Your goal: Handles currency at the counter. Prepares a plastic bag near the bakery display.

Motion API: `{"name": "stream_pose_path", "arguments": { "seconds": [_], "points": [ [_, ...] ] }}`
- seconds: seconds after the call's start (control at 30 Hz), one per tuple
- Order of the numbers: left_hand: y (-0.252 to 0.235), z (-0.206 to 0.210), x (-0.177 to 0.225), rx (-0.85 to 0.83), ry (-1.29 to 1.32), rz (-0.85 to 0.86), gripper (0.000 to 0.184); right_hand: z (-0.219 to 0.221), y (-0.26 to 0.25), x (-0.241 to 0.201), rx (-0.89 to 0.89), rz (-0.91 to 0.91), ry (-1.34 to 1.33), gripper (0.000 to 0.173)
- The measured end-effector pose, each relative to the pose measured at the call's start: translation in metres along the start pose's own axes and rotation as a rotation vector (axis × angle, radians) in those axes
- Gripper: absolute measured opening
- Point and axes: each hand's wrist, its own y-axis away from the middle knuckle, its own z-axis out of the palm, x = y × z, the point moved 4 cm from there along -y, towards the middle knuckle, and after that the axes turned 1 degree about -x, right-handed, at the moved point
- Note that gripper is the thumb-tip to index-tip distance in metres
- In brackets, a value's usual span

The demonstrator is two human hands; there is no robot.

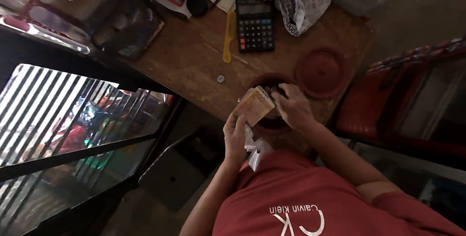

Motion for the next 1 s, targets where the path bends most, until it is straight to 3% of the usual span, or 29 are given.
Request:
{"name": "stream_pose_path", "arguments": {
  "seconds": [0.13,0.23,0.33,0.37,0.43,0.5,0.57,0.63,0.7,0.83,0.9,1.0],
  "points": [
    [-0.001,0.002,0.000,0.047,0.042,-0.003,0.019,0.002,0.004,-0.008,-0.129,-0.012,0.072,0.032],
    [0.000,0.003,0.002,0.057,0.076,0.012,0.019,0.000,0.011,-0.009,-0.036,-0.083,-0.055,0.031],
    [0.002,0.006,0.002,-0.044,0.058,0.070,0.020,-0.007,0.016,-0.018,-0.012,0.062,-0.524,0.060],
    [0.004,0.009,0.002,-0.091,0.043,0.082,0.020,-0.010,0.018,-0.023,-0.004,0.181,-0.744,0.056],
    [0.007,0.016,0.001,-0.156,-0.013,0.092,0.016,-0.008,0.017,-0.031,0.064,0.383,-1.169,0.034],
    [0.010,0.021,0.000,-0.194,-0.062,0.069,0.012,-0.005,0.015,-0.030,0.090,0.482,-1.408,0.028],
    [0.013,0.019,0.000,-0.204,-0.123,0.053,0.019,-0.010,0.011,-0.020,0.132,0.468,-1.249,0.028],
    [0.019,0.007,0.000,-0.167,-0.152,0.071,0.024,-0.020,0.005,-0.004,0.065,0.378,-0.777,0.035],
    [0.024,-0.012,0.002,-0.076,-0.142,0.082,0.027,-0.025,-0.008,0.002,-0.197,0.319,-0.363,0.045],
    [0.045,-0.056,0.001,0.155,-0.004,0.006,0.036,-0.013,-0.025,-0.011,-0.609,0.363,-0.015,0.059],
    [0.063,-0.080,0.000,0.239,0.061,-0.017,0.039,-0.009,-0.023,-0.021,-0.567,0.307,0.063,0.064],
    [0.089,-0.117,-0.001,0.378,0.191,0.003,0.041,-0.009,-0.016,-0.043,-0.246,0.049,-0.013,0.060]
  ]
}}
